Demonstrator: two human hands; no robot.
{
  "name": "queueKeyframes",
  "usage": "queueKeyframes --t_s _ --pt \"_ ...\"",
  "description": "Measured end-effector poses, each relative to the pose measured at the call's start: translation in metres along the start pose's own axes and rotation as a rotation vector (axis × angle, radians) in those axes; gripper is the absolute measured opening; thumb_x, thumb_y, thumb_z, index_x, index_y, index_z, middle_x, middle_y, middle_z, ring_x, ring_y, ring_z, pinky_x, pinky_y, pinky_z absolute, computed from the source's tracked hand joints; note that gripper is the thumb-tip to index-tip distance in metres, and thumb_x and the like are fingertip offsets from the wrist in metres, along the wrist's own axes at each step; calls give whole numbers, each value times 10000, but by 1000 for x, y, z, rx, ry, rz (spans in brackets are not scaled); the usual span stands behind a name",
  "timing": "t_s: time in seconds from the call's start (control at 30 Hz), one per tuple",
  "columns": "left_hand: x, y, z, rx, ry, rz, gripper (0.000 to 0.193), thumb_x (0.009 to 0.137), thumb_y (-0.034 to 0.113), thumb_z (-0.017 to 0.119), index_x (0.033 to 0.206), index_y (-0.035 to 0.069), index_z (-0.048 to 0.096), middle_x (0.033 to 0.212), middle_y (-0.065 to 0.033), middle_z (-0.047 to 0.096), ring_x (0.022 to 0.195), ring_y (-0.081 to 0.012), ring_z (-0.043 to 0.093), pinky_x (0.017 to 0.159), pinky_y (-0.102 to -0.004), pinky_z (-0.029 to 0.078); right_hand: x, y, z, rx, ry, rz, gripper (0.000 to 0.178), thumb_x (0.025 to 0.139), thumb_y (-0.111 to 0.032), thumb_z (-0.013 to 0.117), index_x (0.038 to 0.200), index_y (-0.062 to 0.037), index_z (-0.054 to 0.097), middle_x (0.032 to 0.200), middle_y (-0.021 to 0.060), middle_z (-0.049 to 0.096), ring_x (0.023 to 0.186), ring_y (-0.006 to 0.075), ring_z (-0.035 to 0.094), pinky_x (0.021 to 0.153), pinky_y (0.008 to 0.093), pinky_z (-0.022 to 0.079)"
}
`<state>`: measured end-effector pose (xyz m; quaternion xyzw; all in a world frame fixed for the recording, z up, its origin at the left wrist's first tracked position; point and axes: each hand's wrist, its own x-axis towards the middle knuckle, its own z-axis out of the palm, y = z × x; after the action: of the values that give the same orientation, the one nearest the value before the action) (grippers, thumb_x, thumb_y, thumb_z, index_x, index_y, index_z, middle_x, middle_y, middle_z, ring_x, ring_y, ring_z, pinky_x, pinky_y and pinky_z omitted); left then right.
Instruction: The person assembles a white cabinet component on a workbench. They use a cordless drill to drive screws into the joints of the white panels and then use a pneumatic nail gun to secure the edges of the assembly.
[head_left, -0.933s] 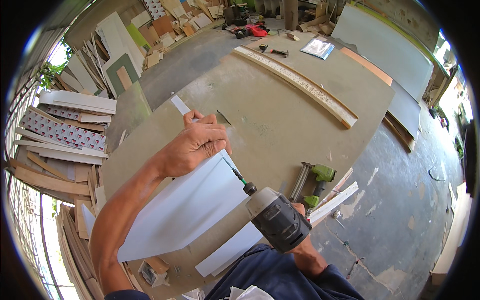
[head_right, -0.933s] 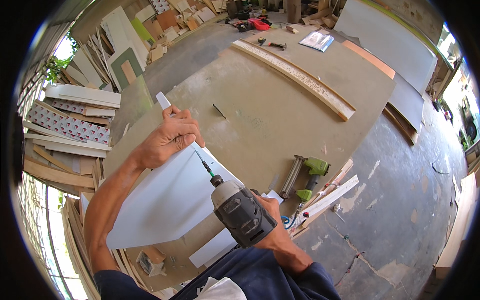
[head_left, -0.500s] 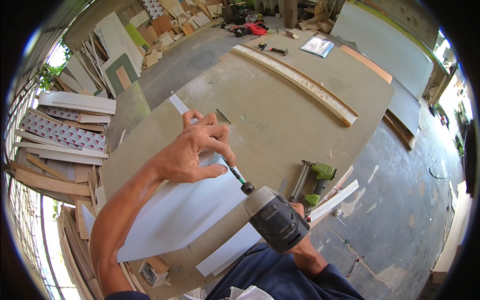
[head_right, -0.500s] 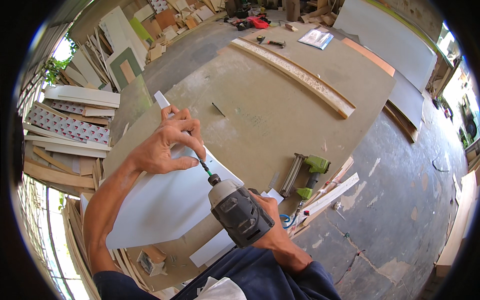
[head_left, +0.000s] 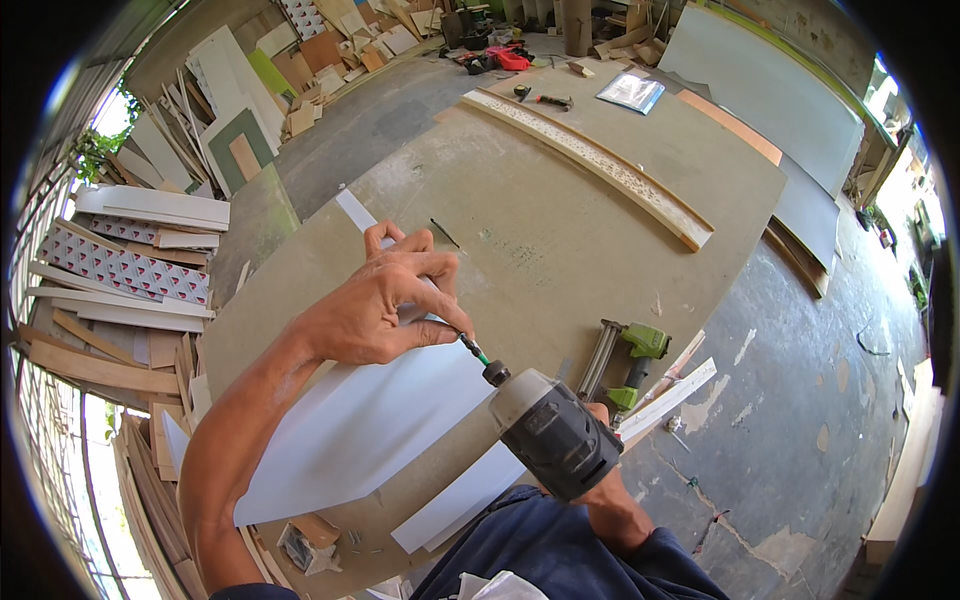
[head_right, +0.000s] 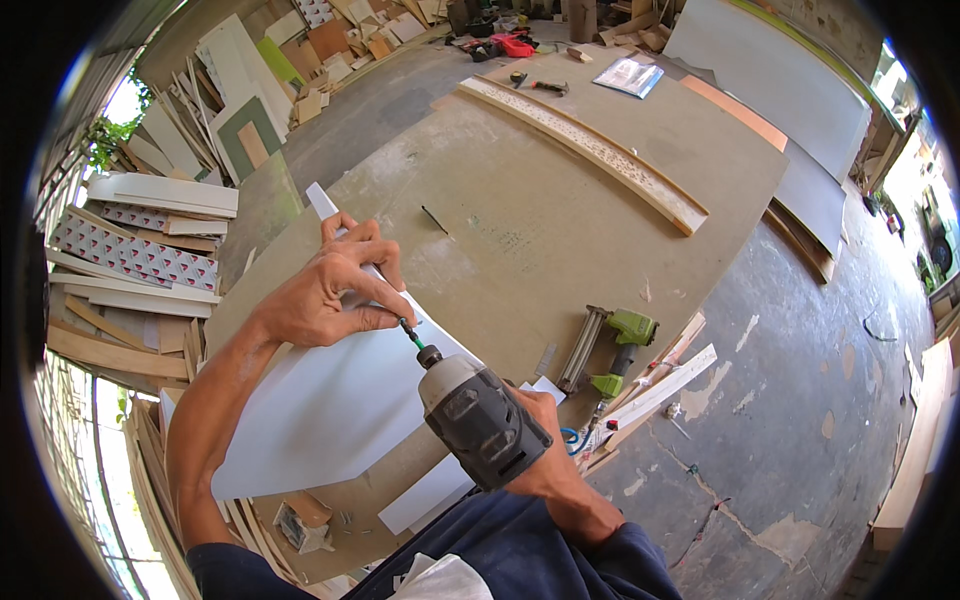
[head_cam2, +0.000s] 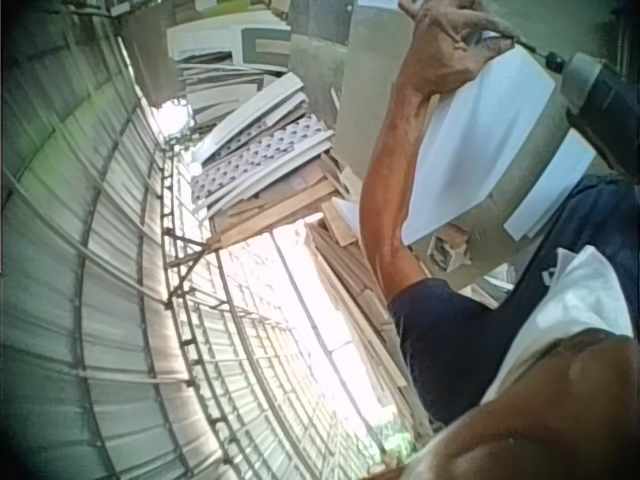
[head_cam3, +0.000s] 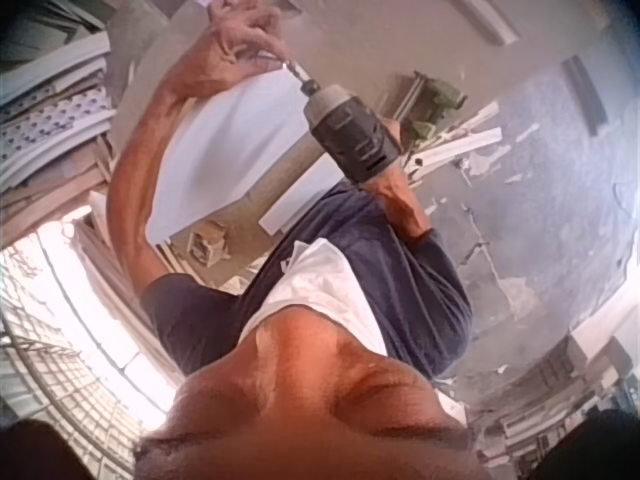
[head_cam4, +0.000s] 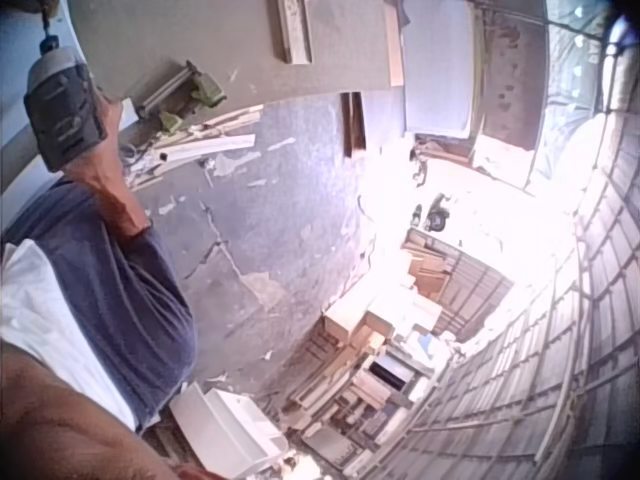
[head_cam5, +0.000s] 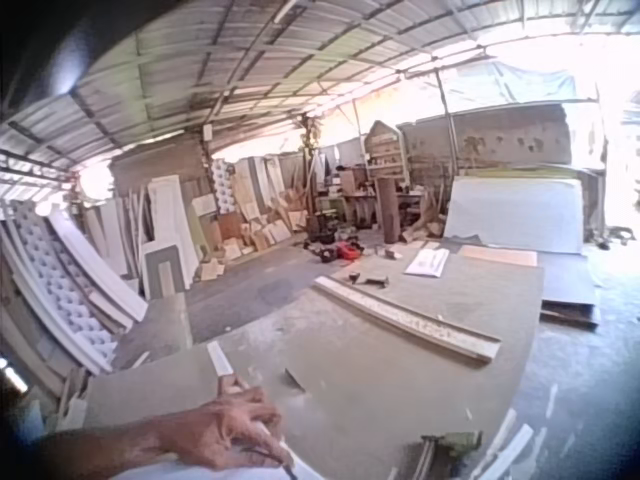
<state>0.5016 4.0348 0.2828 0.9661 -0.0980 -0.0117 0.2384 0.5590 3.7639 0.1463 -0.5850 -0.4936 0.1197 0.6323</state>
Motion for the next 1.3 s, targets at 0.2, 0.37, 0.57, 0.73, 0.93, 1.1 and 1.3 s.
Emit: queueKeyframes --t_s 0.2,0.37,0.57,0.73,0.93,1.1,1.3 --pt "3 2 0 -1 -2 2 97 839 292 813 931 266 830 825 81 466 977 -145 433 1066 -486 130 -1 -2 -1 16 16 23 486 639 -174 816 1065 1 661 893 139 678 669 312 663 637 358 518" --pt "1 2 0 3 -4 -6 105 825 268 821 930 269 828 832 74 466 988 -146 441 1067 -484 130 -2 0 2 26 13 33 491 638 -169 811 1073 2 662 896 137 678 674 315 664 645 357 519" --pt "5 7 -1 -2 -21 -28 247 735 79 769 895 261 818 830 61 458 978 -154 445 1078 -473 125 -2 4 2 43 26 23 562 638 -176 810 1144 10 651 912 143 682 690 303 676 662 348 523" --pt "3 10 -1 33 -2 -41 367 648 33 636 908 239 792 836 39 475 983 -168 453 1087 -471 136 -1 3 2 17 18 -13 601 648 -179 808 1187 25 640 915 142 686 701 286 679 682 333 526" --pt "6 10 0 22 19 -77 621 547 84 560 1145 199 681 869 3 553 945 -202 461 1110 -443 137 -2 9 7 209 -3 186 621 652 -173 820 1211 30 639 931 130 697 711 255 687 702 329 531" --pt "7 8 2 4 42 -79 715 517 100 544 1226 160 609 876 -22 561 941 -203 460 1116 -419 124 0 9 11 216 23 181 607 657 -166 820 1204 29 643 939 128 700 719 251 691 714 323 534" --pt "5 8 2 12 39 -97 713 517 85 536 1223 157 604 877 -23 551 946 -201 460 1114 -411 122 4 8 14 258 16 256 591 663 -167 819 1192 26 641 933 123 694 723 252 696 715 322 536"
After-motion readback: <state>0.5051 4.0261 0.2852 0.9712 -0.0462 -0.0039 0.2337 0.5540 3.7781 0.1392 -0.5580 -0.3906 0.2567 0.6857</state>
